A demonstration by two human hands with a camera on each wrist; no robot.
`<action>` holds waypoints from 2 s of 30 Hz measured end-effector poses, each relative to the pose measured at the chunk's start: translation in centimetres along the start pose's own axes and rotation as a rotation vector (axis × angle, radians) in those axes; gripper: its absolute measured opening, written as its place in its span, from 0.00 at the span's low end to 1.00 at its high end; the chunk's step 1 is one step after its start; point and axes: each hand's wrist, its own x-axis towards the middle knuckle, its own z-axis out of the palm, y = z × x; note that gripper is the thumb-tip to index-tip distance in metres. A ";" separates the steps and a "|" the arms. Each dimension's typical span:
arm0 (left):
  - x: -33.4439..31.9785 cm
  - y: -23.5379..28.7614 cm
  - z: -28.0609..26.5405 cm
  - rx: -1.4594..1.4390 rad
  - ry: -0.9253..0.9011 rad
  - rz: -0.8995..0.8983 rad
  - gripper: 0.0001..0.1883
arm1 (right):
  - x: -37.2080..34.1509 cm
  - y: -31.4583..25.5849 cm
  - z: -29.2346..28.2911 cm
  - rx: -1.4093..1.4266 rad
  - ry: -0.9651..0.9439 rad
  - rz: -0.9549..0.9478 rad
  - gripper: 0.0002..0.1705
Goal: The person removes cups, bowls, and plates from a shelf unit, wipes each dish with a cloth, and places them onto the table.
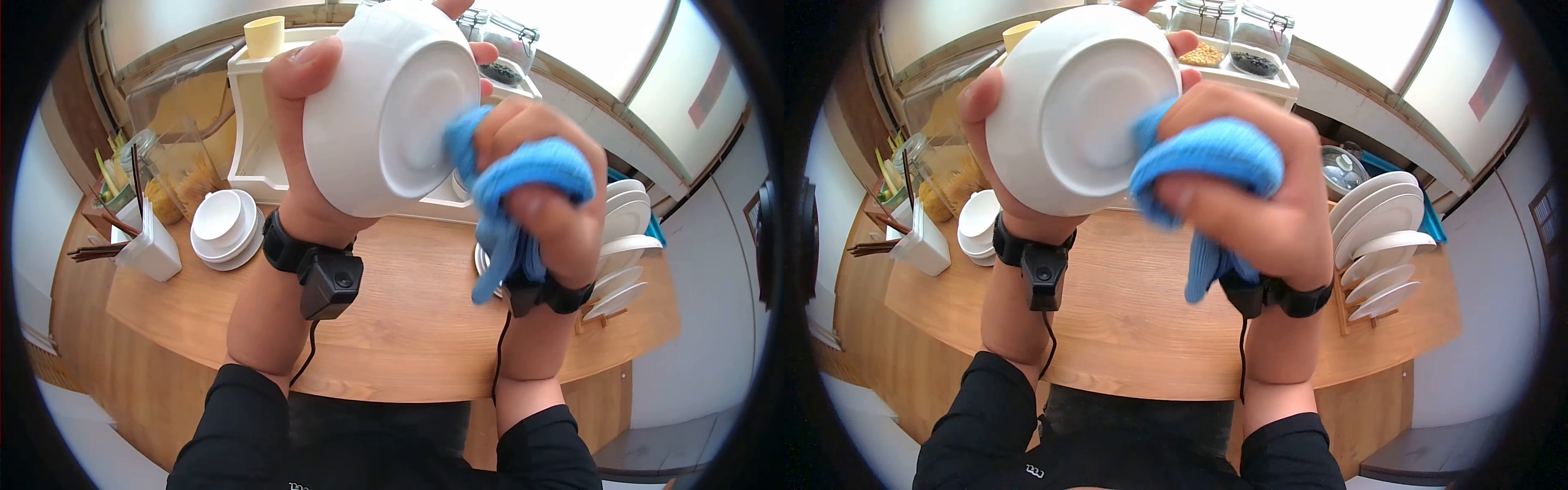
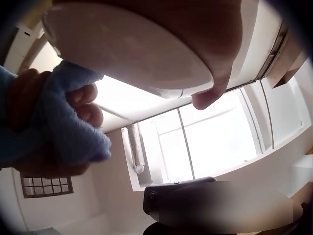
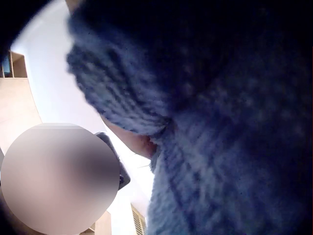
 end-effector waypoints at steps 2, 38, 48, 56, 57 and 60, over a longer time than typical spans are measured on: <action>-0.9 0.5 -1.8 0.146 0.078 -0.004 0.57 | -0.1 0.9 -0.2 -0.033 0.186 -0.059 0.24; 0.4 -3.8 -0.1 0.401 0.010 0.017 0.55 | 0.1 2.2 -0.6 0.375 0.011 -0.137 0.22; -0.4 -1.0 -1.2 0.051 0.011 -0.024 0.60 | -0.1 1.9 -1.8 0.135 -0.262 -0.124 0.24; -0.6 -2.1 0.8 0.643 0.116 -0.063 0.56 | -0.5 3.1 -0.3 0.468 0.036 -0.222 0.30; -0.6 -2.3 0.5 0.504 0.113 -0.068 0.52 | -0.1 3.4 0.0 0.505 -0.048 -0.257 0.29; 0.2 -2.7 0.2 0.504 0.142 -0.028 0.58 | 0.4 3.6 0.9 0.670 -0.351 -0.264 0.26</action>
